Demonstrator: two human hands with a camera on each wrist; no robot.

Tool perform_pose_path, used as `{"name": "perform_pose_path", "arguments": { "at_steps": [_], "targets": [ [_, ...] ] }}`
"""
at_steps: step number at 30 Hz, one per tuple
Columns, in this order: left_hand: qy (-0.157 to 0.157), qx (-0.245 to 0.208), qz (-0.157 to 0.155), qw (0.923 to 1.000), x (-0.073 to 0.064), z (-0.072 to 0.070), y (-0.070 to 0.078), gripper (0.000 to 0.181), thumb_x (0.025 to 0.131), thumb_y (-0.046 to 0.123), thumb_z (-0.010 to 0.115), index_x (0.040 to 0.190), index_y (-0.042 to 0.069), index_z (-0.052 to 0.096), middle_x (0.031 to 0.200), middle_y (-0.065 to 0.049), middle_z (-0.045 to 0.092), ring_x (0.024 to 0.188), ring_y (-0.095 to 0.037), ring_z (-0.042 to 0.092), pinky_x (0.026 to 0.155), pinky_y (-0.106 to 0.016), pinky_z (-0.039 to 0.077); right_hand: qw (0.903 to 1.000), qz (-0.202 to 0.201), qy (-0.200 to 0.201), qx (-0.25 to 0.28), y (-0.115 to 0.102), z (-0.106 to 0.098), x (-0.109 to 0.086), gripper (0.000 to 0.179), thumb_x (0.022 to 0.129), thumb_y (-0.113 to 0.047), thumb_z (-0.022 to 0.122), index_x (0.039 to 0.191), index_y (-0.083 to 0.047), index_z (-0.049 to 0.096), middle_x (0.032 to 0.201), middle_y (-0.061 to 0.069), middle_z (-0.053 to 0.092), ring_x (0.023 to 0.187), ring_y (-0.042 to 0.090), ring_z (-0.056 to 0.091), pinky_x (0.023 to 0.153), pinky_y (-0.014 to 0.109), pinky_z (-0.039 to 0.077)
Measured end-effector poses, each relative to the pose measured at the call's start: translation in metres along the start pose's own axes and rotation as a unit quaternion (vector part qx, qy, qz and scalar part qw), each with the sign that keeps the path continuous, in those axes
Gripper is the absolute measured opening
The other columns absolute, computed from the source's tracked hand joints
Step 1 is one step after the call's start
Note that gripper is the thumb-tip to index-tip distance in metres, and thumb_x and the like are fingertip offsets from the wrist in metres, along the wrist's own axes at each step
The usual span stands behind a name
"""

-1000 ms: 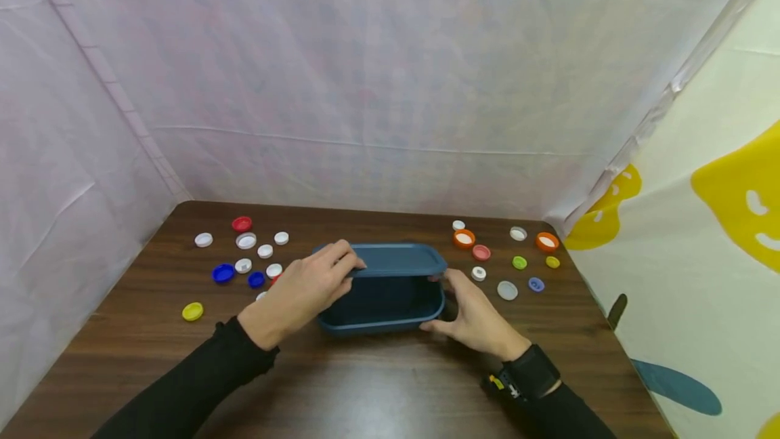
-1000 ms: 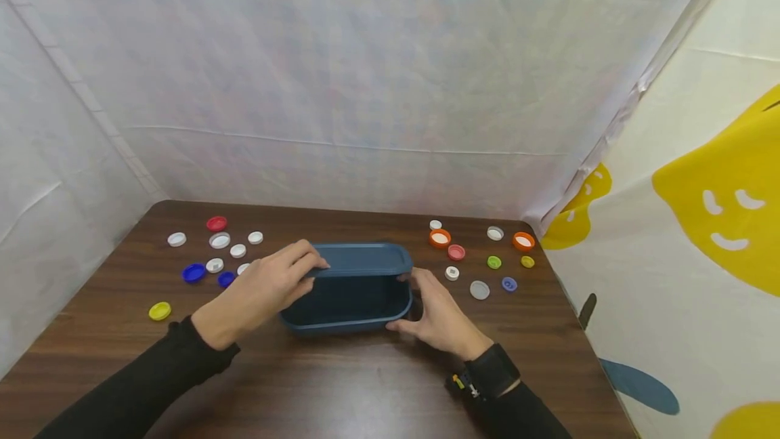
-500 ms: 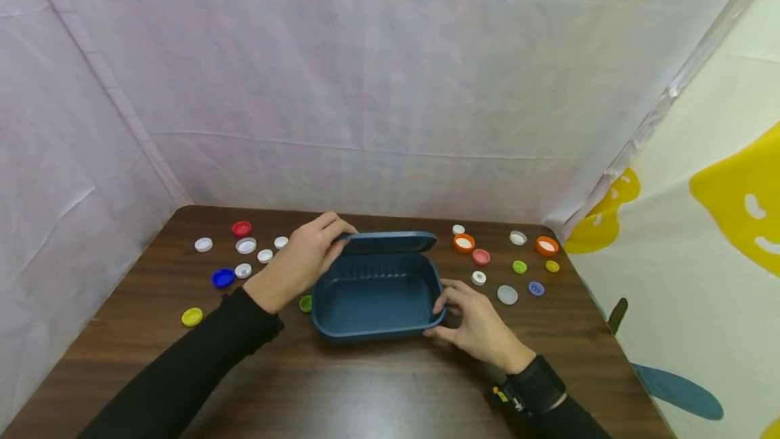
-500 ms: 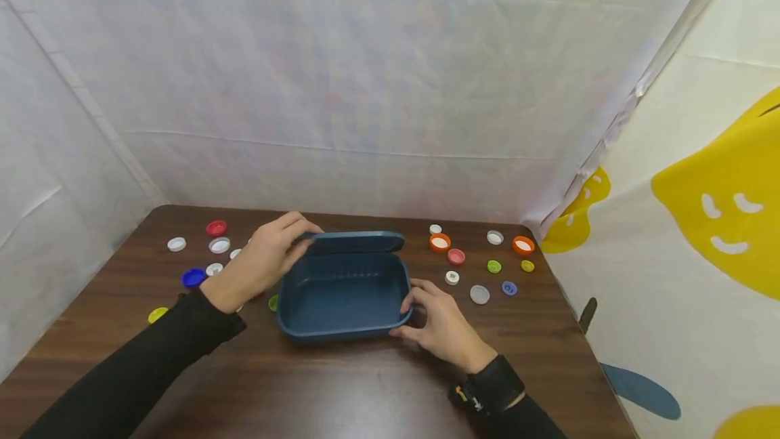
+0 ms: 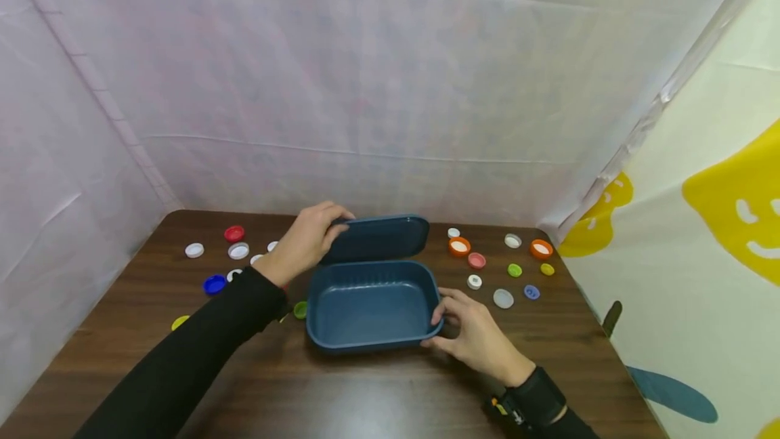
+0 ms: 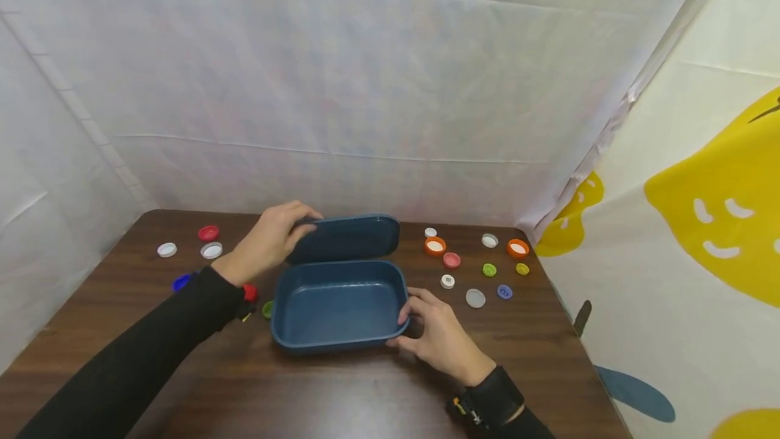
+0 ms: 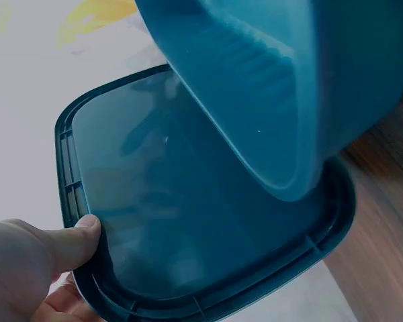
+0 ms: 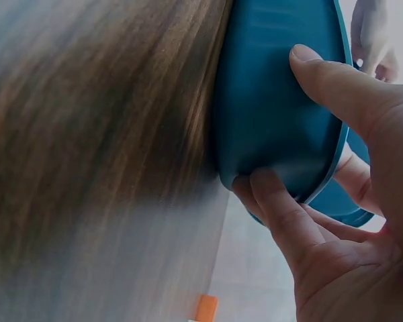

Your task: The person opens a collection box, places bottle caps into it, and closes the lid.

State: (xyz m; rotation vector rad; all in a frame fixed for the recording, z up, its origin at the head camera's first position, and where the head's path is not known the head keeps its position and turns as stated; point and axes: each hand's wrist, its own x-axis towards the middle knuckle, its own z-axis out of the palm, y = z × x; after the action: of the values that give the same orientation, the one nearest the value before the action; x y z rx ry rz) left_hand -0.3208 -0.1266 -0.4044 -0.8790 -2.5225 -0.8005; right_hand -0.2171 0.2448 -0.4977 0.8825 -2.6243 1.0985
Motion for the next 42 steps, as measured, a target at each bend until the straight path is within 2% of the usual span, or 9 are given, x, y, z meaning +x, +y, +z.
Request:
{"name": "perform_pose_path", "arguments": {
  "at_steps": [5,11,15,18,22,28,34,42],
  "targets": [
    [-0.004,-0.011,-0.005,0.9999,0.007,0.001,-0.003,0.024,0.112,0.002,0.074,0.135,0.002,0.079,0.128,-0.022,0.08,0.118,-0.041,0.078,0.101,-0.056,0.066,1.0,-0.001,-0.001,0.0,-0.003,-0.001,-0.001,0.044,0.081,-0.015,0.109,0.099,-0.022,0.07,0.151,0.028,0.072,0.137,0.048,0.076,0.099,0.035,0.07],
    [-0.019,-0.007,-0.036,0.9991,0.017,0.006,-0.008,0.031,0.113,0.001,0.071,0.144,0.003,0.079,0.124,-0.021,0.077,0.109,-0.038,0.074,0.092,-0.051,0.062,0.9999,0.007,-0.007,0.005,-0.005,0.0,-0.003,0.043,0.083,-0.015,0.108,0.1,-0.022,0.069,0.153,0.028,0.071,0.138,0.049,0.075,0.099,0.036,0.071],
    [-0.018,0.025,-0.031,0.999,0.021,0.009,-0.012,0.04,0.114,-0.002,0.069,0.153,0.002,0.074,0.116,-0.019,0.068,0.1,-0.034,0.068,0.086,-0.045,0.056,0.9999,0.012,-0.009,0.003,-0.005,0.0,-0.002,0.043,0.083,-0.015,0.108,0.1,-0.022,0.069,0.153,0.028,0.071,0.139,0.049,0.075,0.099,0.036,0.071],
    [-0.014,0.07,-0.018,0.9973,0.023,0.012,-0.016,0.043,0.114,-0.002,0.069,0.157,0.003,0.071,0.119,-0.02,0.068,0.101,-0.033,0.068,0.084,-0.044,0.055,0.9999,0.013,-0.008,0.001,-0.005,0.001,-0.001,0.043,0.083,-0.014,0.108,0.099,-0.023,0.069,0.153,0.027,0.071,0.14,0.048,0.075,0.1,0.035,0.07],
    [-0.024,0.121,-0.02,0.9922,0.026,0.017,-0.019,0.046,0.115,0.0,0.069,0.16,0.006,0.069,0.13,-0.02,0.071,0.115,-0.038,0.071,0.094,-0.051,0.059,0.9999,0.012,-0.009,0.004,-0.005,0.001,-0.001,0.043,0.083,-0.013,0.107,0.1,-0.022,0.069,0.153,0.027,0.071,0.14,0.048,0.075,0.101,0.035,0.07],
    [-0.046,0.139,-0.04,0.9884,0.031,0.028,-0.027,0.045,0.115,0.003,0.069,0.16,0.007,0.069,0.141,-0.021,0.073,0.129,-0.042,0.071,0.106,-0.061,0.06,0.9997,0.018,-0.011,0.015,-0.006,0.002,-0.002,0.042,0.084,-0.011,0.106,0.1,-0.021,0.069,0.154,0.028,0.07,0.14,0.049,0.074,0.102,0.036,0.07],
    [-0.057,0.147,-0.045,0.9864,0.033,0.037,-0.035,0.043,0.115,0.005,0.07,0.158,0.008,0.071,0.147,-0.022,0.072,0.134,-0.044,0.071,0.11,-0.063,0.06,0.9995,0.02,-0.011,0.021,-0.007,0.003,-0.002,0.041,0.085,-0.01,0.106,0.1,-0.019,0.069,0.154,0.029,0.069,0.137,0.048,0.076,0.102,0.037,0.069],
    [-0.072,0.163,-0.031,0.9835,0.031,0.035,-0.033,0.044,0.114,0.009,0.075,0.158,0.009,0.071,0.149,-0.021,0.073,0.134,-0.043,0.072,0.113,-0.062,0.06,0.9997,0.02,-0.007,0.012,-0.008,0.003,-0.003,0.04,0.086,-0.013,0.106,0.1,-0.021,0.069,0.154,0.029,0.07,0.138,0.048,0.076,0.102,0.038,0.07]
  ]
}}
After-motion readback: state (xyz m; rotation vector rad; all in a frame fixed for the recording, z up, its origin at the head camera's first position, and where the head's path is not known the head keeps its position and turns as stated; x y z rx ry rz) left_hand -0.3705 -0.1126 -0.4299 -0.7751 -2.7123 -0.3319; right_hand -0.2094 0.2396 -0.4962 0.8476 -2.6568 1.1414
